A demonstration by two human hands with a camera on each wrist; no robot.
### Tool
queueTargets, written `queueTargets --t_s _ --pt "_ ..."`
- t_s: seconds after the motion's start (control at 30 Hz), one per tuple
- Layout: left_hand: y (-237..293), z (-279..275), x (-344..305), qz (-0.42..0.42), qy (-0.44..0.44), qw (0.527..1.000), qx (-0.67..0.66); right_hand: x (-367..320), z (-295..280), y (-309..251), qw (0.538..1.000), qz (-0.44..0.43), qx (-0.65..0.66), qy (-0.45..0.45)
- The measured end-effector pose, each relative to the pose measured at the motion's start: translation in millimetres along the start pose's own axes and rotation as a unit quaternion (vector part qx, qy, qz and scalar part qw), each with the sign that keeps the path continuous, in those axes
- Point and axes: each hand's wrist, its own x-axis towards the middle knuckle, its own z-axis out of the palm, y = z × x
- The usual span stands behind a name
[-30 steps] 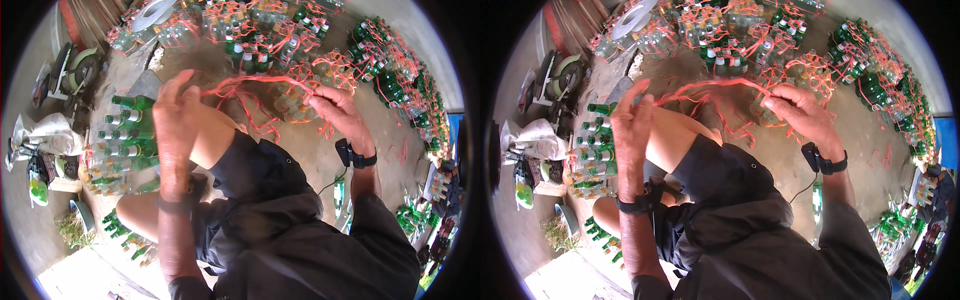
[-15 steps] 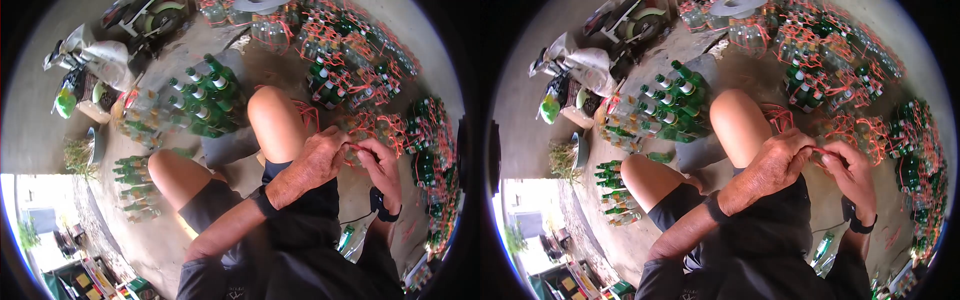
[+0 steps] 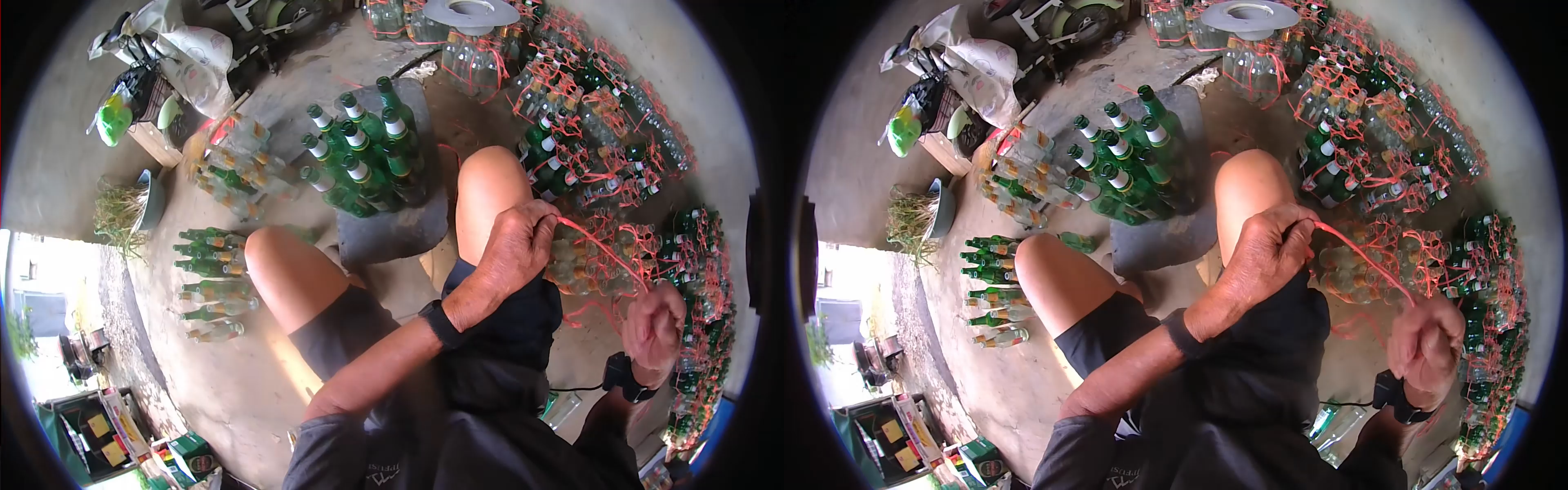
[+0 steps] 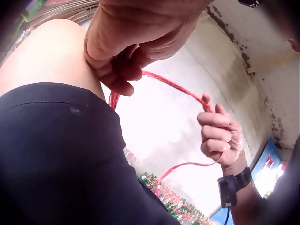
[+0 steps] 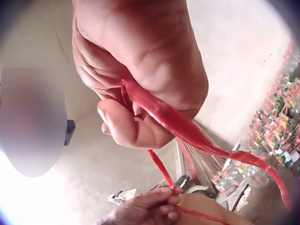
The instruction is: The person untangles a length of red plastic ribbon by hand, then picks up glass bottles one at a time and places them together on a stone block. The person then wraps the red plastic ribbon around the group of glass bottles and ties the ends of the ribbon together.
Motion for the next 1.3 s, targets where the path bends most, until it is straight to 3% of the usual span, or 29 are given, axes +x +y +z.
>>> queueTargets --t_s 0.1,0.17,0.23,0.3,0.37,0.43,0.5,0.53,0.57,0.63,0.7,0.77,0.83,0.9,1.03,1.17,1.2,1.3 --pt "1.0 -0.6 0.4 -0.052 -0.011 0.997 -0.056 9.0 18.9 -7.0 0.996 -0.013 0.084 -0.008" --pt "3.1 -2.8 -0.1 -0.064 -0.017 0.995 -0.073 22.8 23.2 -10.2 0.996 -0.027 0.072 -0.047" --pt "8.1 -4.6 -3.2 -0.077 -0.024 0.992 -0.092 34.7 39.6 -11.1 0.998 -0.041 0.038 -0.004" --pt "26.1 -12.9 -6.7 0.062 0.056 0.996 0.017 38.5 42.6 -8.2 0.998 -0.038 0.031 0.034" --pt "29.7 -19.7 -10.9 0.052 0.065 0.996 -0.007 51.2 58.0 -5.9 0.991 -0.015 -0.102 0.089" --pt "37.3 -30.5 -16.5 0.041 0.073 0.996 -0.030 66.5 67.3 -1.3 0.990 -0.035 -0.132 0.047" --pt "54.9 -43.3 -25.3 -0.020 -0.050 0.985 -0.161 84.5 83.2 4.0 0.985 -0.054 -0.161 0.005" --pt "64.4 -42.3 -32.3 -0.061 -0.066 0.961 -0.262 95.2 96.2 7.4 0.966 -0.061 -0.249 0.024" --pt "68.5 -45.0 -35.8 -0.062 -0.066 0.960 -0.264 103.8 107.7 10.4 0.939 -0.068 -0.334 0.042" --pt "75.0 -52.7 -43.6 0.006 -0.089 0.983 -0.163 114.3 116.6 15.3 0.944 -0.051 -0.320 0.058" --pt "78.0 -60.1 -51.8 -0.032 -0.100 0.978 -0.179 125.3 114.4 24.3 0.917 -0.118 -0.381 0.004" --pt "76.9 -63.8 -59.2 -0.071 -0.131 0.965 -0.217 130.2 119.6 26.3 0.915 -0.098 -0.391 0.022" --pt "77.3 -67.4 -68.3 -0.074 -0.108 0.967 -0.218 136.7 116.1 29.9 0.901 -0.102 -0.421 0.012" --pt "80.6 -80.8 -77.1 -0.112 -0.139 0.975 -0.133 137.6 106.0 33.9 0.900 -0.095 -0.426 0.011" --pt "74.4 -85.3 -89.1 -0.079 -0.056 0.990 -0.104 132.7 87.1 36.5 0.896 -0.079 -0.437 0.024" --pt "92.6 -109.4 -89.4 -0.203 -0.082 0.973 -0.070 121.0 63.9 32.8 0.880 -0.069 -0.467 0.047" --pt "85.7 -110.4 -92.9 -0.166 -0.078 0.981 -0.065 117.1 57.4 32.2 0.881 -0.063 -0.465 0.063" --pt "92.0 -113.2 -94.4 -0.177 -0.063 0.982 -0.037 104.8 38.4 28.0 0.858 -0.047 -0.504 0.092"
